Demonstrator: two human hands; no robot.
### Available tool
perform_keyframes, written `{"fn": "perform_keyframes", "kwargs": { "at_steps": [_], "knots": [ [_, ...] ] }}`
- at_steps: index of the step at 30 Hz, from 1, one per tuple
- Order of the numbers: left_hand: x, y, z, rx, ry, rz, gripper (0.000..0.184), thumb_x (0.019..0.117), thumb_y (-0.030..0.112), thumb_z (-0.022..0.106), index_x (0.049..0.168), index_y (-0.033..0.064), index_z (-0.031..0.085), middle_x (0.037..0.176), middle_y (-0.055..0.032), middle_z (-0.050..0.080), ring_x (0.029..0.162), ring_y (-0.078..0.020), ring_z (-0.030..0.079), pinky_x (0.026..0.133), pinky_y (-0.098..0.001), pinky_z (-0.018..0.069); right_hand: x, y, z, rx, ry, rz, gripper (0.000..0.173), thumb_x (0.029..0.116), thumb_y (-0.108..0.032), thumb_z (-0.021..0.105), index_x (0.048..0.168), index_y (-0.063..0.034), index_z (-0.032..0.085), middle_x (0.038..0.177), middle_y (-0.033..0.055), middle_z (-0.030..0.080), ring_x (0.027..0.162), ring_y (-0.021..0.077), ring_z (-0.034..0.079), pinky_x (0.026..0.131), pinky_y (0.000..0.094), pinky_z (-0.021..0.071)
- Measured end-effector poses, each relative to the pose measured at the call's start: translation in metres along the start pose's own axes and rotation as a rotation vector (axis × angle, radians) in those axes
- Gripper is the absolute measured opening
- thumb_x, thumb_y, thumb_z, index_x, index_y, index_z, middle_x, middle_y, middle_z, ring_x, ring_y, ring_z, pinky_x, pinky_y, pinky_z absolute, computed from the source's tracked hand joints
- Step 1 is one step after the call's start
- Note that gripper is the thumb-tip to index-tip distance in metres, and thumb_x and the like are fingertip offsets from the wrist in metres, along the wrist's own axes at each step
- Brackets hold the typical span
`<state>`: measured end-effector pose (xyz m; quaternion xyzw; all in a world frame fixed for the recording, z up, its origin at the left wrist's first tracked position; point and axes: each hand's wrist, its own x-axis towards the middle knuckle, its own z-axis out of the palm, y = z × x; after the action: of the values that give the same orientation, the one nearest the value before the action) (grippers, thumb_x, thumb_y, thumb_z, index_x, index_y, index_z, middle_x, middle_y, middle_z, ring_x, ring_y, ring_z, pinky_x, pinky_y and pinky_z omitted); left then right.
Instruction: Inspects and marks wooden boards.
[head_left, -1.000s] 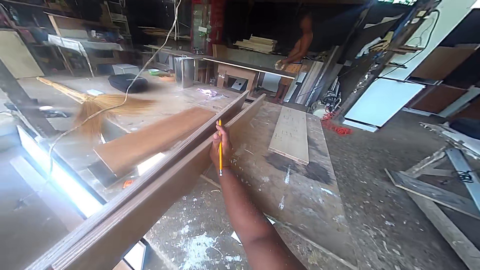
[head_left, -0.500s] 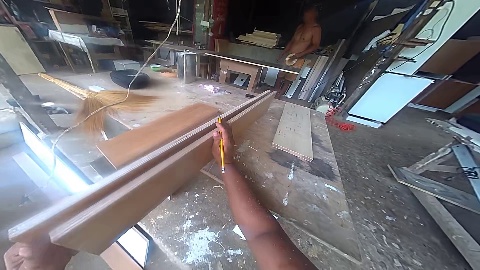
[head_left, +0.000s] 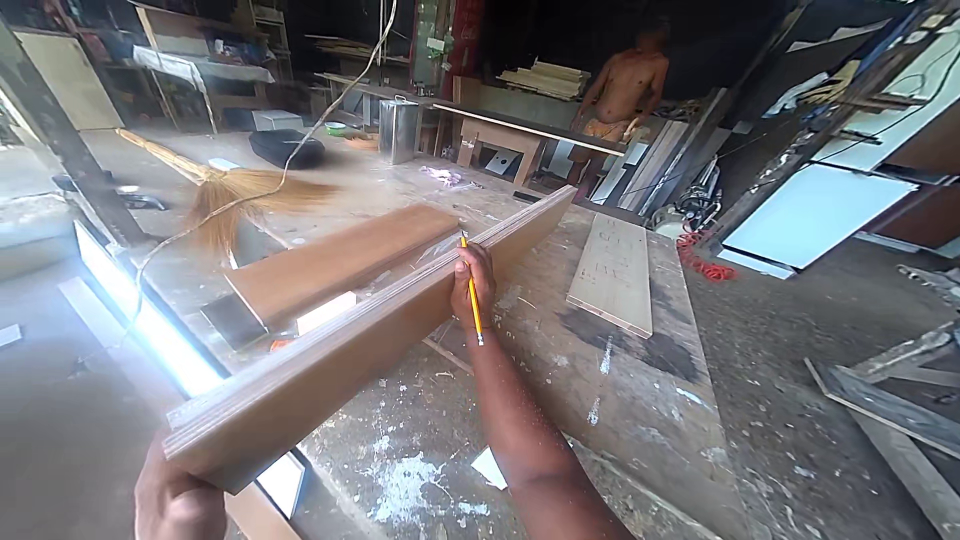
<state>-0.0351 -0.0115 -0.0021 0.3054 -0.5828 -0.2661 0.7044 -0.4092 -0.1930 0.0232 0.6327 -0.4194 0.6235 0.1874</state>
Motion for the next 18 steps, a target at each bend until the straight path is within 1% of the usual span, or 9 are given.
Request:
{"fn": "perform_keyframes", "kwargs": {
  "at_steps": [2,3,4,7,12,14,16,17,18],
  "knots": [
    [0.0,0.011,0.02,0.129,0.123,-0.045,0.074,0.083,0.05,0.082,0.127,0.001,0.047,0.112,0.0109,0.07,0.105,0.0003,0.069,0.096,-0.0247,0.0584,0.0,-0.001,-0.002,0.007,0.005,0.003,0.049,0.11,-0.034,0.039,0.115,0.0036,0.07,0.123,0.0209,0.069,0.128,0.033,0.059,0.118,0.047,0.0385],
    [0.002,0.011,0.027,0.194,0.18,-0.051,0.077,0.0796,0.041,0.087,0.124,-0.0081,0.047,0.108,0.0054,0.071,0.1,-0.0003,0.07,0.094,-0.0243,0.0596,0.0,-0.002,-0.004,0.007,-0.008,0.008,0.049,0.1103,-0.034,0.039,0.115,0.0034,0.07,0.123,0.0205,0.069,0.128,0.0325,0.059,0.118,0.0466,0.0383],
    [0.004,0.011,0.03,0.252,0.21,-0.067,0.077,0.0781,0.036,0.088,0.123,-0.012,0.047,0.106,0.0026,0.072,0.097,0.0006,0.07,0.092,-0.0225,0.0596,0.001,-0.002,-0.005,0.004,-0.031,0.013,0.048,0.1104,-0.033,0.038,0.116,0.003,0.07,0.124,0.0199,0.069,0.129,0.032,0.059,0.118,0.0465,0.038],
    [0.008,0.011,0.03,0.324,0.211,-0.083,0.077,0.0779,0.036,0.087,0.123,-0.0135,0.048,0.105,0.0006,0.072,0.096,0.0028,0.07,0.091,-0.0191,0.0587,0.003,-0.005,-0.008,-0.007,-0.071,0.025,0.044,0.1102,-0.03,0.04,0.118,0.002,0.069,0.126,0.0189,0.068,0.132,0.0312,0.058,0.12,0.0472,0.0355],
    [0.007,0.011,0.029,0.367,0.208,-0.08,0.076,0.0786,0.039,0.085,0.121,-0.0128,0.051,0.104,-0.0019,0.072,0.095,0.0031,0.069,0.09,-0.0187,0.0581,0.007,-0.008,-0.009,0.029,-0.044,0.049,0.044,0.1094,-0.029,0.042,0.114,0.004,0.071,0.12,0.0211,0.071,0.126,0.034,0.061,0.117,0.047,0.0387],
    [0.009,0.013,0.03,0.41,0.21,-0.1,0.078,0.078,0.041,0.085,0.122,-0.0137,0.051,0.104,-0.0036,0.072,0.095,0.0045,0.069,0.09,-0.0171,0.057,0.015,-0.009,-0.016,0.142,-0.056,0.17,0.039,0.1079,-0.021,0.043,0.117,0.007,0.07,0.12,0.0217,0.071,0.122,0.0302,0.064,0.111,0.0423,0.0458],
    [0.01,0.012,0.029,0.443,0.207,-0.105,0.082,0.0777,0.043,0.085,0.125,-0.0141,0.051,0.106,-0.0061,0.072,0.096,0.0043,0.068,0.091,-0.0168,0.0558,0.031,-0.007,-0.031,0.311,-0.055,0.33,0.037,0.1071,-0.013,0.041,0.126,0.0092,0.063,0.116,0.0183,0.073,0.112,0.0203,0.069,0.102,0.0356,0.0534],
    [0.011,0.01,0.029,0.449,0.207,-0.096,0.083,0.0777,0.044,0.085,0.126,-0.0143,0.05,0.107,-0.007,0.072,0.097,0.0042,0.068,0.092,-0.0169,0.0558,0.042,-0.003,-0.039,0.386,-0.041,0.395,0.035,0.1059,-0.012,0.041,0.127,0.0083,0.061,0.113,0.0165,0.074,0.107,0.0173,0.07,0.097,0.0334,0.0554],
    [0.012,0.009,0.031,0.457,0.21,-0.084,0.085,0.0778,0.044,0.085,0.127,-0.0152,0.048,0.108,-0.0085,0.071,0.098,0.0039,0.068,0.092,-0.0171,0.0555,0.052,0.004,-0.048,0.443,-0.03,0.455,0.031,0.104,-0.011,0.044,0.121,0.0061,0.063,0.109,0.014,0.074,0.102,0.0155,0.07,0.093,0.0325,0.0567]
  ]
}}
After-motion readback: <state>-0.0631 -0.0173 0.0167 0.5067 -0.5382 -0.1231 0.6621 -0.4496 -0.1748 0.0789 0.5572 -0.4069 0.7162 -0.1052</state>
